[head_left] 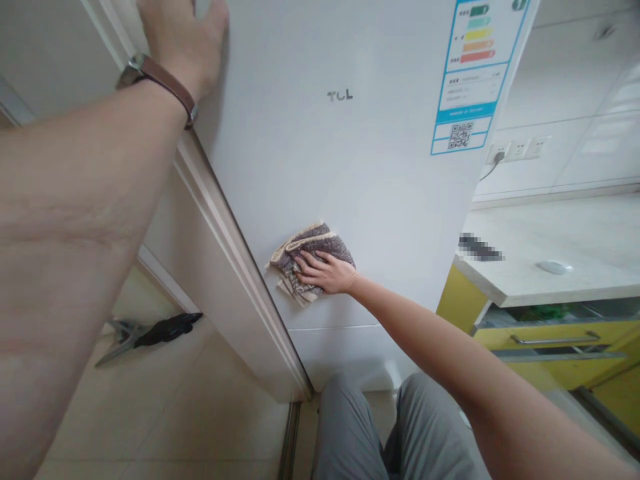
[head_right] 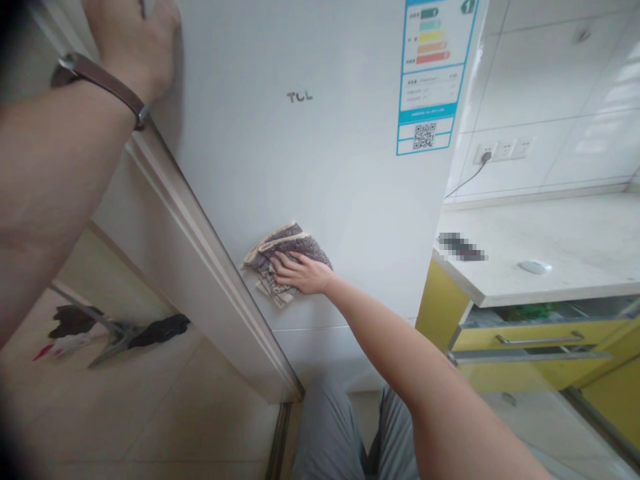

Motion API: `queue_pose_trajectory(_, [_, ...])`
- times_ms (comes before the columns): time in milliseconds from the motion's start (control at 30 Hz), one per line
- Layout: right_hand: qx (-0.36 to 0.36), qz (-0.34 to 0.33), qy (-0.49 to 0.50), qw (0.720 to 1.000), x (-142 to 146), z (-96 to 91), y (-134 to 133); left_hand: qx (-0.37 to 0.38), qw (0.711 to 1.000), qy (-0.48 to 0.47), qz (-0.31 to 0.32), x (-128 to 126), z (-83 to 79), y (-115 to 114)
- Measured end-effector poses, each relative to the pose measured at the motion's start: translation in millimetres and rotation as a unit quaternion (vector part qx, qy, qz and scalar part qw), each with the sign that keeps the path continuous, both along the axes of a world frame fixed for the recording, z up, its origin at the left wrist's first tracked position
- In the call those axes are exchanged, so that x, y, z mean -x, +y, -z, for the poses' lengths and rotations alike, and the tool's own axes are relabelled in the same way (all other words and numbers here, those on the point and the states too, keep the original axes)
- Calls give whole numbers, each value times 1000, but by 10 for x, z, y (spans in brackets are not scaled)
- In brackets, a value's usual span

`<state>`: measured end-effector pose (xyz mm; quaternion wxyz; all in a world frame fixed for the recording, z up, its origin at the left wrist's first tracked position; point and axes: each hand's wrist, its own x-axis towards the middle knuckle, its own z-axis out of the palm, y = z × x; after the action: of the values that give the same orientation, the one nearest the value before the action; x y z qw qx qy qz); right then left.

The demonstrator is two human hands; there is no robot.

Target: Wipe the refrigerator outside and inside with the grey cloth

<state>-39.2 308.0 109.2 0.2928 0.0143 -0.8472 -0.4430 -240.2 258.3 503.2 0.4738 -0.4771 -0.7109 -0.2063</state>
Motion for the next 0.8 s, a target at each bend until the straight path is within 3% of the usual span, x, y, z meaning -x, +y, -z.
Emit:
queue_pose_trajectory(100, [-20,-43,-47,998,88,343,3,-27,998,-26,46,27,11,20])
queue_pose_trajectory(233, [-55,-122,-175,975,168,716,84,-44,997,-30,56,51,60,56])
queue_pose_trajectory(300, [-51,-136,-196,970,193,761,129,-39,996,-33,74,60,83,66])
queue_pose_trajectory(367, [-50,-144,-199,968,220,668,155,-35,994,-39,96,64,95,67])
queue_pose_trajectory(433, [-59,-142,-192,969,263,423,156,-42,991,-49,116,62,96,58])
queue_pose_trajectory(500, [-69,-125,-171,975,329,38,138,-39,988,-57,136,54,90,42])
queue_pose_trajectory(600, [-70,-107,-126,984,467,-714,112,-23,986,-68,147,42,82,20])
queue_pose_trajectory(700, [-13,-31,-30,999,620,-1441,130,-16,989,-64,130,37,80,14])
queue_pose_trajectory(800, [22,-15,-48,998,740,-1849,151,-6,994,-46,101,35,80,7])
